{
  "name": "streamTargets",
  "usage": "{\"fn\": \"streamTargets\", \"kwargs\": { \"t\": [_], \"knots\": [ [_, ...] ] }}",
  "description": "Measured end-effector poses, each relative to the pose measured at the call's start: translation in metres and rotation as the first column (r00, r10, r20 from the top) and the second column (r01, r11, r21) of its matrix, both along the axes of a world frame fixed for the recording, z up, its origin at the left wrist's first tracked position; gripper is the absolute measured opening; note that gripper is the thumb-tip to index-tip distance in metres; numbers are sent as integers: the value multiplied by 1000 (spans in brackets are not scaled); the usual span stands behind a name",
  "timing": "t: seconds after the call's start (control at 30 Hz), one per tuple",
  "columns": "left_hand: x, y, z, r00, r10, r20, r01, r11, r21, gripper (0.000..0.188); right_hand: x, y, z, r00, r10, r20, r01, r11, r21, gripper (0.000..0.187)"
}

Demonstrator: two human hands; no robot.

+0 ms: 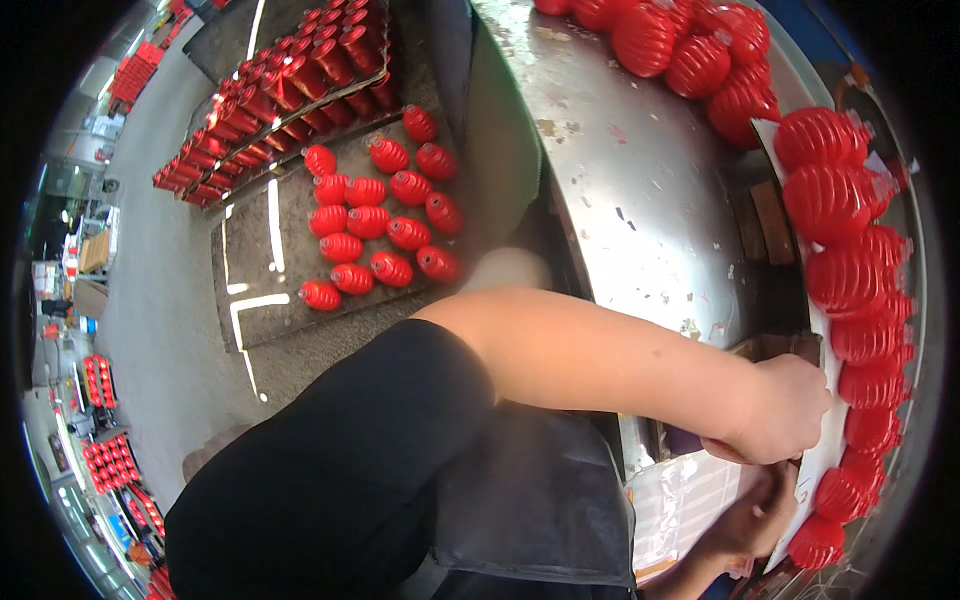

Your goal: The person picks up red ribbed plastic containers from a pile, places them on a workbench, and applies a yellow label to each one. The labeled containers are then set aside on the bench.

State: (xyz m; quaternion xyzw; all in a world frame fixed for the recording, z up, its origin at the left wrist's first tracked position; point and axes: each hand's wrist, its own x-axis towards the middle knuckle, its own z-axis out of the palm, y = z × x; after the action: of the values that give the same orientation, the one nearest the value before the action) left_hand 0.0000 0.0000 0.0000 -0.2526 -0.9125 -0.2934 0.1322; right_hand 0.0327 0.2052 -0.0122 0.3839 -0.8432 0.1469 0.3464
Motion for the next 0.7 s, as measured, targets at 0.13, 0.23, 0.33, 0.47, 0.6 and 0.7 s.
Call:
{"fn": "streamTargets", "kwargs": {
  "t": [0.13,0.23,0.33,0.47,0.6,0.7],
  "knots": [
    [44,-56,-11,910,154,-385,-156,987,27,21,-6,-12,33,978,-119,-168,92,983,-162,27],
    [86,-124,-24,823,364,-437,-286,929,236,24,2,-31,32,988,-74,133,121,909,-399,29],
    [152,-200,-39,772,635,-33,-479,615,626,24,8,-55,33,956,-94,277,212,876,-433,33],
    [258,-305,-73,463,886,11,-825,426,371,23,2,-80,30,761,274,588,236,727,-644,39],
    [347,-369,-125,-7,999,42,-994,-11,105,24,-10,-81,11,389,602,697,224,672,-706,43],
    [408,-401,-169,-265,960,86,-964,-267,11,28,-30,-83,3,-144,745,651,195,667,-719,41]
  ]
}}
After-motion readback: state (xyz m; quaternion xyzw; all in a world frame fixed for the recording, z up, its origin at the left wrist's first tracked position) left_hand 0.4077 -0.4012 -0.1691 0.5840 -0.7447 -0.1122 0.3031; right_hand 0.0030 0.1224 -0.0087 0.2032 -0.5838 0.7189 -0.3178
